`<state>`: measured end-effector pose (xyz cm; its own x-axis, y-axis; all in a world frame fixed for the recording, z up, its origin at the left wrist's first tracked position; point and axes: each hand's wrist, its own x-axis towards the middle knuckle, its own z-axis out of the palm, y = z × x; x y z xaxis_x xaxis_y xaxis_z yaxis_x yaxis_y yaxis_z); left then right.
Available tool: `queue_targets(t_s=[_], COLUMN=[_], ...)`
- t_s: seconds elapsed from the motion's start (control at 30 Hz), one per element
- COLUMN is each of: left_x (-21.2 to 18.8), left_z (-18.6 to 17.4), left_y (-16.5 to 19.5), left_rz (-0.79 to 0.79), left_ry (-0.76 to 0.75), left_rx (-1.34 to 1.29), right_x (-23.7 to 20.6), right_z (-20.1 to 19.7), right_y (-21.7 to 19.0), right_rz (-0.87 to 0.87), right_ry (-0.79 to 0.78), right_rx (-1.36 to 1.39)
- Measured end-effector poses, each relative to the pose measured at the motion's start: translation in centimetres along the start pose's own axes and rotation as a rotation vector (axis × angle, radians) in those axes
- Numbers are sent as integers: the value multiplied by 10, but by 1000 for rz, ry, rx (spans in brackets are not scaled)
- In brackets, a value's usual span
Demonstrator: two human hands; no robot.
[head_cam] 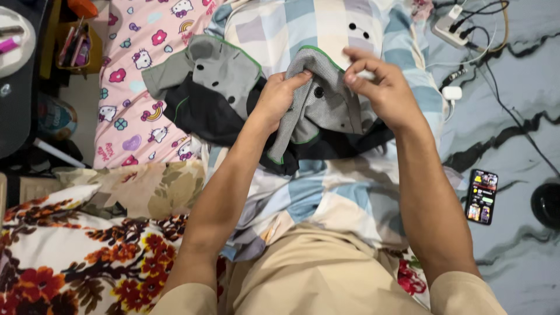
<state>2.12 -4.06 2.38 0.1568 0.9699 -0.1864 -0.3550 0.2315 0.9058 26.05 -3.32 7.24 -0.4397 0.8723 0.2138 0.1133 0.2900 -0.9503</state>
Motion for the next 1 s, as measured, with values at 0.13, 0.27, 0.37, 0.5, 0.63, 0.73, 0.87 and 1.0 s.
queue_targets(t_s=[0.13,0.27,0.37,0.5,0.63,0.73,0.87,1.0], left_x=[16,32,40,66,102,114,98,45], left_z=[0,1,-7,-21,-39,-50,-48,-17], left_y=[3,7,12,19,21,20,18,21], left_rz=[19,-13,79,92,108,176,574,607], left_ry=[-37,-12,-8,6,68,108,358,336], left_rx=[10,119,261,426,550,632,1029,736], right_x=[7,22,35,67,95,110,106,93], right_z=[-10,-29,-40,-47,-42,-27,-2,20], right_y=[23,45,53,65,84,101,112,117], right_rz=[241,310,250,199,215,197,232,147], right_ry=[-88,64,204,230,223,215,217,291], right_rx=[103,194,275,270,121,47,-50,-165])
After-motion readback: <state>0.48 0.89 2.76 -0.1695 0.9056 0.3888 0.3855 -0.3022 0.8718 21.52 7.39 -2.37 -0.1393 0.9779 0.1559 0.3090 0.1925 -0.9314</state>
